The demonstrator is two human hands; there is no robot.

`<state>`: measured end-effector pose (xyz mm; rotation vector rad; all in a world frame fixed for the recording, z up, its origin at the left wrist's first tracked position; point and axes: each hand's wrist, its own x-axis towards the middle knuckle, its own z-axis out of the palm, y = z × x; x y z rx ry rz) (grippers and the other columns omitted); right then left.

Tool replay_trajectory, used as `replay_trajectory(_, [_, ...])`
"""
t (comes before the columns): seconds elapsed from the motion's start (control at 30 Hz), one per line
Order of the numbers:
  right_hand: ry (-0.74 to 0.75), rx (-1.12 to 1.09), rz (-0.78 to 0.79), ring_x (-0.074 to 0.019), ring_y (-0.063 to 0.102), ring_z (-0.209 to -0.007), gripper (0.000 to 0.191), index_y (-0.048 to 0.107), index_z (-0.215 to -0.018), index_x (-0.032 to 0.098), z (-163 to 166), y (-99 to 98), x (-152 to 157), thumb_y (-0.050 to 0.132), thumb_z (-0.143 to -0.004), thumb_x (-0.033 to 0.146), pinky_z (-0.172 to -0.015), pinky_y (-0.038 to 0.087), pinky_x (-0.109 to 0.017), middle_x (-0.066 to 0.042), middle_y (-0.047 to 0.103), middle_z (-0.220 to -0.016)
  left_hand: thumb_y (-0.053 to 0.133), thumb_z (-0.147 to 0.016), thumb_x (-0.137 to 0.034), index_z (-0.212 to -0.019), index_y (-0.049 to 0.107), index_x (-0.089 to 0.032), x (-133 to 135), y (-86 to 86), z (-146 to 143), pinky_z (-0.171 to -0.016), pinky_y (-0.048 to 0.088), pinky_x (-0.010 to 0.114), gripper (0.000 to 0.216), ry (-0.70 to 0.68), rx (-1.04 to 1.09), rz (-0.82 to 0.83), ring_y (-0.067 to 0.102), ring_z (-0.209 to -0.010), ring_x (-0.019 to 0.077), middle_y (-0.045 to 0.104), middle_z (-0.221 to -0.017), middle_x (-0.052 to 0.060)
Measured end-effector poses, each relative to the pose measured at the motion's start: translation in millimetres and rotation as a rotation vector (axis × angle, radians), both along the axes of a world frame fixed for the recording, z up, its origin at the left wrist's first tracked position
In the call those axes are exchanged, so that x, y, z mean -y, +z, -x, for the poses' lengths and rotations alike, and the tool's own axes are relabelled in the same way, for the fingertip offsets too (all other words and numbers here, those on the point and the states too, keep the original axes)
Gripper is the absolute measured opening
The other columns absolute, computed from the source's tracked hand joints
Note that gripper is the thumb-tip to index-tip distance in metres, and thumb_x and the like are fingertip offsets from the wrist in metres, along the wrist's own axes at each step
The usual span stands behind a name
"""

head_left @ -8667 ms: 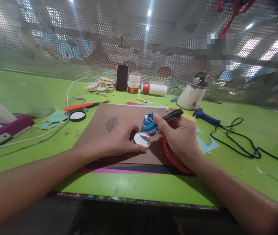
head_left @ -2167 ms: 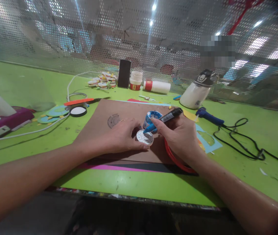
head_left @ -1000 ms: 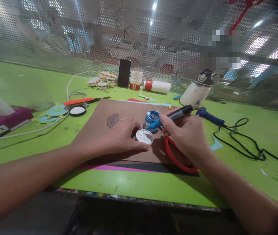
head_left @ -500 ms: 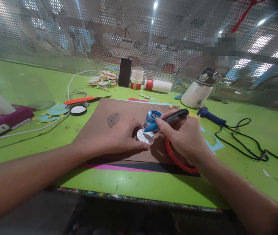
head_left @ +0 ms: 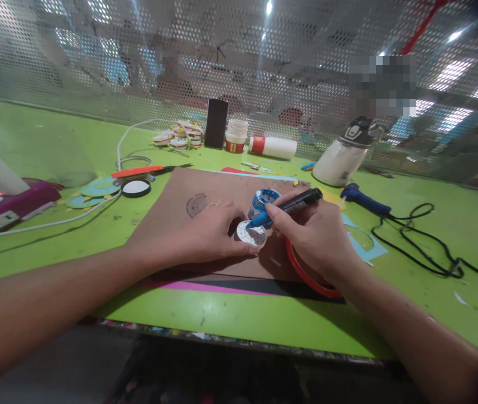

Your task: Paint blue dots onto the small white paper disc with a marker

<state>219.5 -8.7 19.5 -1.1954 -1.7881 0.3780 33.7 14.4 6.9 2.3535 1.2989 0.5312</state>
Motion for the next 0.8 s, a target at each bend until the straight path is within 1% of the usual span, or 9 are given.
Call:
replay_trajectory(0.2, [-0.034,0.001,0.037,-0.0122,0.056,-0.051,0.016,0.064,-0.078,0.015,1.7,1.2,1.8,0.066,-0.084,0.029,-0.05,0.044,-0.024,0.002,0.061,-0.057,0.072,-0.07,-0.052,-0.088,0.062,-0.021,-1.0,-0.6,0.0,-0.065,0.038,0.034,0.038,-0.004,0.006,0.008,0.053,-0.079,0.0229,0.06,-0.089,0.004])
replay_trajectory(0.4, [-0.019,-0.042,0.038,-0.0119,0.055,-0.052,0.024,0.064,-0.068,0.016,1.7,-2.8,-0.9,0.068,-0.085,0.033,-0.05,0.043,-0.024,0.001,0.063,-0.056,0.073,-0.068,-0.051,-0.09,0.063,-0.021,-0.7,-0.4,0.0,-0.068,0.04,0.034,0.039,-0.001,0.036,0.016,0.055,-0.083,0.0239,0.063,-0.093,0.005])
replay_trajectory(0.57, [-0.005,-0.1,0.063,-0.0135,0.057,-0.056,0.028,0.066,-0.067,0.016,1.3,-9.8,-3.3,0.069,-0.085,0.038,-0.053,0.044,-0.026,-0.001,0.067,-0.062,0.071,-0.07,-0.051,-0.093,0.063,-0.021,-1.2,-0.9,-0.3,-0.071,0.042,0.034,0.039,-0.015,0.036,0.042,0.056,-0.087,0.0246,0.064,-0.096,0.006])
replay_trajectory(0.7, [-0.022,-0.113,0.058,-0.0132,0.055,-0.055,0.032,0.064,-0.064,0.016,1.5,-11.4,-3.7,0.07,-0.083,0.04,-0.052,0.042,-0.026,-0.001,0.065,-0.06,0.071,-0.07,-0.051,-0.095,0.063,-0.02,-2.0,-2.5,0.2,-0.072,0.042,0.035,0.04,-0.018,0.034,0.048,0.057,-0.086,0.0245,0.065,-0.096,0.006])
replay_trajectory(0.8, [-0.027,-0.104,0.078,-0.0136,0.054,-0.054,0.032,0.062,-0.064,0.017,1.4,-10.6,-2.8,0.069,-0.084,0.041,-0.051,0.04,-0.027,-0.001,0.064,-0.06,0.071,-0.07,-0.052,-0.093,0.063,-0.021,-2.2,-3.3,0.9,-0.069,0.041,0.034,0.04,-0.019,0.044,0.04,0.056,-0.085,0.0243,0.065,-0.096,0.006])
